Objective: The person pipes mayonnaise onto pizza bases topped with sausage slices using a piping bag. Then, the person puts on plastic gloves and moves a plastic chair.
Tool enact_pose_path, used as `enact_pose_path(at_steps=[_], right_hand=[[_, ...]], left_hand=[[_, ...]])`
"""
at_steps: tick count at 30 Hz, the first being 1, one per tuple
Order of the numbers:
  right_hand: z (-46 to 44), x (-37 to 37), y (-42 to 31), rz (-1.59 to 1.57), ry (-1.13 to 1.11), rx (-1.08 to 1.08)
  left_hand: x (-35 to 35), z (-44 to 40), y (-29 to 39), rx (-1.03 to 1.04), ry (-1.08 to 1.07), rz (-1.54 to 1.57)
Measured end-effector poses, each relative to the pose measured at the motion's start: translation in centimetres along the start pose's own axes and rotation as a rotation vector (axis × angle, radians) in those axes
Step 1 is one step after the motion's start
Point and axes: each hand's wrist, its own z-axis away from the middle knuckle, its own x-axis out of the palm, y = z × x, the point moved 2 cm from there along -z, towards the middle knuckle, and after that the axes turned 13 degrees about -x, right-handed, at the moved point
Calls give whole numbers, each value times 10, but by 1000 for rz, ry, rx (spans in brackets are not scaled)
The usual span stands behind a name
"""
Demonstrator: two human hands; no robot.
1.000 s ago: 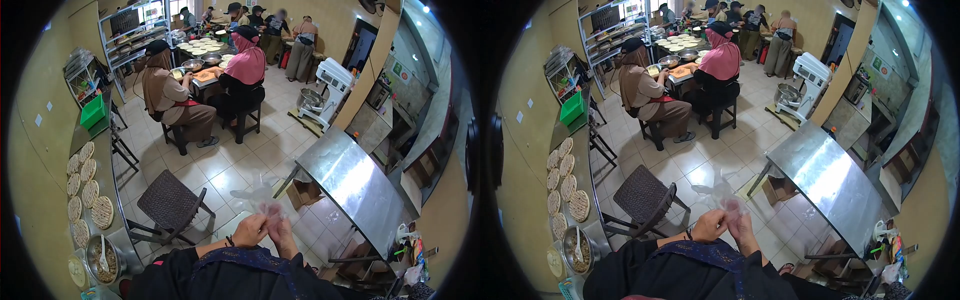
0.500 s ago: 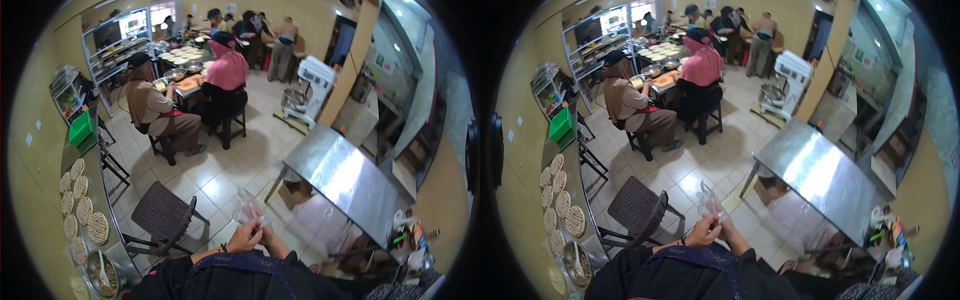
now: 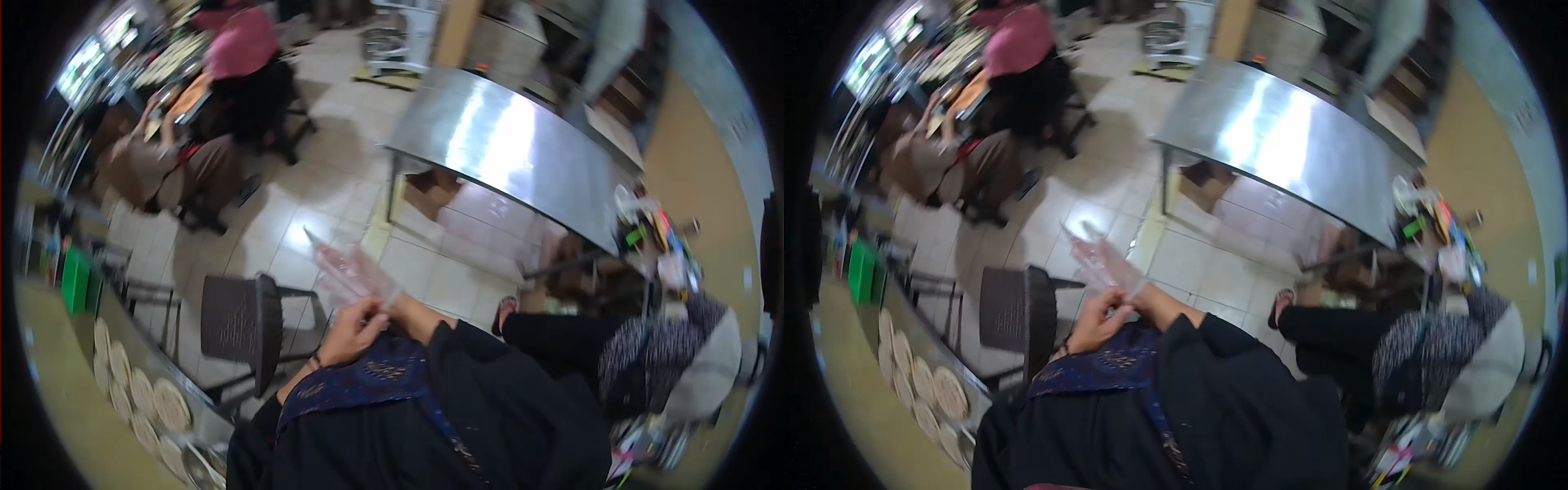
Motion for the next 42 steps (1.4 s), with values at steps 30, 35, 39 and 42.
enact_pose_path(at_steps=[30, 35, 39, 42], right_hand=[[-156, -40, 173, 802, 261, 758], [-116, -53, 152, 532, 414, 685], [-92, -67, 133, 535, 496, 685], [-86, -77, 118, 573, 506, 611]], left_hand=[[-130, 219, -318, -423, 830, 1983], [-136, 194, -329, -817, 924, 1618], [-117, 185, -342, -712, 839, 1733], [-101, 173, -330, -659, 872, 1746]])
